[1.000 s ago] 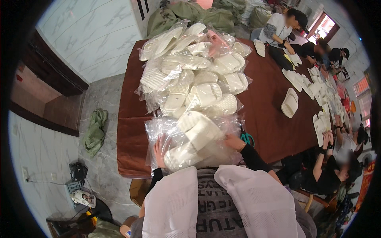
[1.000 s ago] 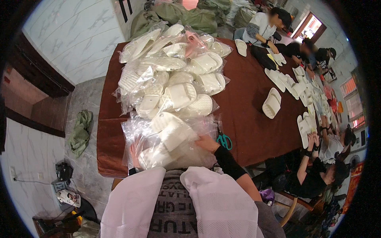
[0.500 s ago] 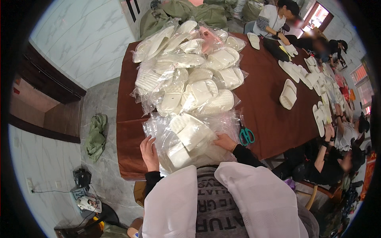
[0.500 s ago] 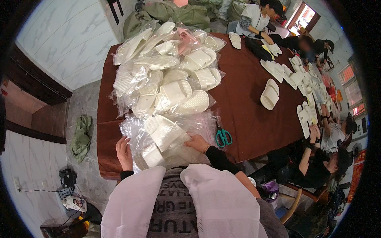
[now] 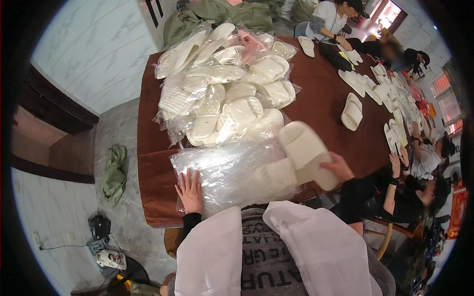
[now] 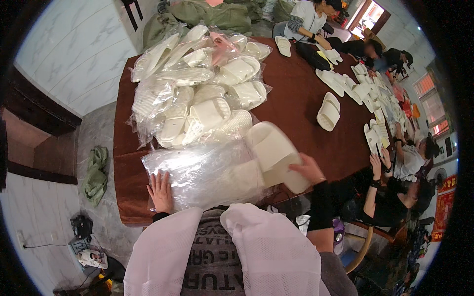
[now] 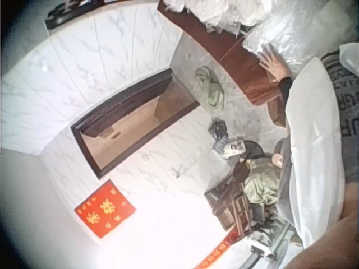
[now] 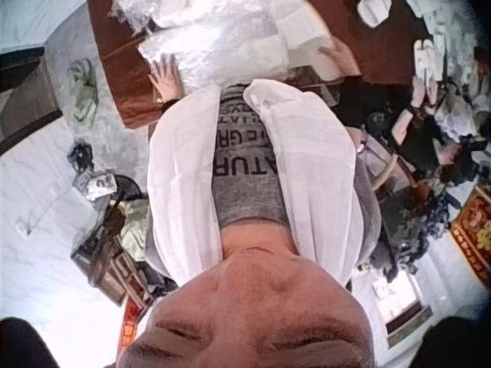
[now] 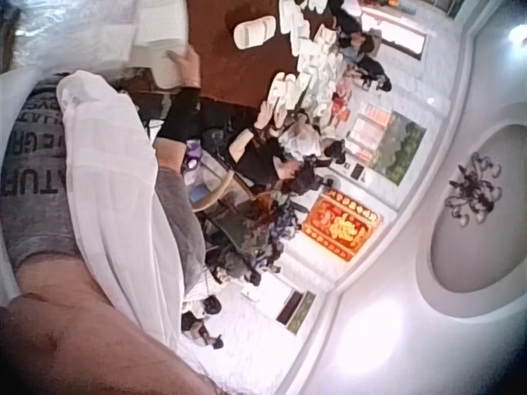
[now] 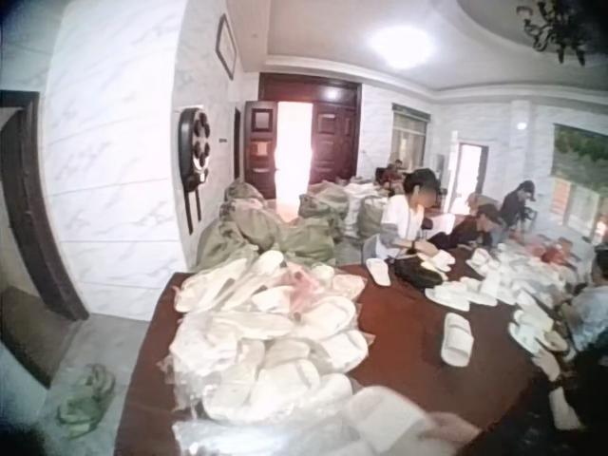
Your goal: Packaging pairs of white and pink slippers into plastic bags at a shared work table.
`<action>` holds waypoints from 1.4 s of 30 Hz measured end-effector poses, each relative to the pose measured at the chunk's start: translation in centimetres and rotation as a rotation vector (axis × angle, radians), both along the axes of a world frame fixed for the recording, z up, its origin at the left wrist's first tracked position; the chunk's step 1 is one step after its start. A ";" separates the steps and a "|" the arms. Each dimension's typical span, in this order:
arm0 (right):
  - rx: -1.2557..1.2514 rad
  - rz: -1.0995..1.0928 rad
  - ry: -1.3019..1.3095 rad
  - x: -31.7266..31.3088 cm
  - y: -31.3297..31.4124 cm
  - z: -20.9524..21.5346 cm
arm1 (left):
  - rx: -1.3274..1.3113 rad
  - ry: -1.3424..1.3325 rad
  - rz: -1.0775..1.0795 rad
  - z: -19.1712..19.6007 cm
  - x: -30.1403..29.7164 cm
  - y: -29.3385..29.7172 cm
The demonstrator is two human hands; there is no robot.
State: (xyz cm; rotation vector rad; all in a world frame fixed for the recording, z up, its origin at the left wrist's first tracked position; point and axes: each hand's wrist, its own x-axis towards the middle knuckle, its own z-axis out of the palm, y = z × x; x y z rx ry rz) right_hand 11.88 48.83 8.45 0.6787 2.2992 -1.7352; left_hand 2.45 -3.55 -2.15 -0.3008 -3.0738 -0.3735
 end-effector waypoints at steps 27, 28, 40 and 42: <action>0.571 0.213 0.437 -6.4 -12.6 -4.3 | 0.075 -0.030 -0.012 -2.1 -0.6 -1.9; 0.568 0.205 0.433 -6.9 -12.5 -2.6 | 0.112 -0.065 -0.016 -1.9 -0.7 -2.0; 0.822 -0.031 0.680 -12.1 -12.7 -0.5 | 0.396 0.164 -0.101 5.0 1.0 3.8; 0.676 -0.082 0.456 -9.2 -10.6 -2.0 | 0.498 0.105 -0.103 6.4 1.2 5.6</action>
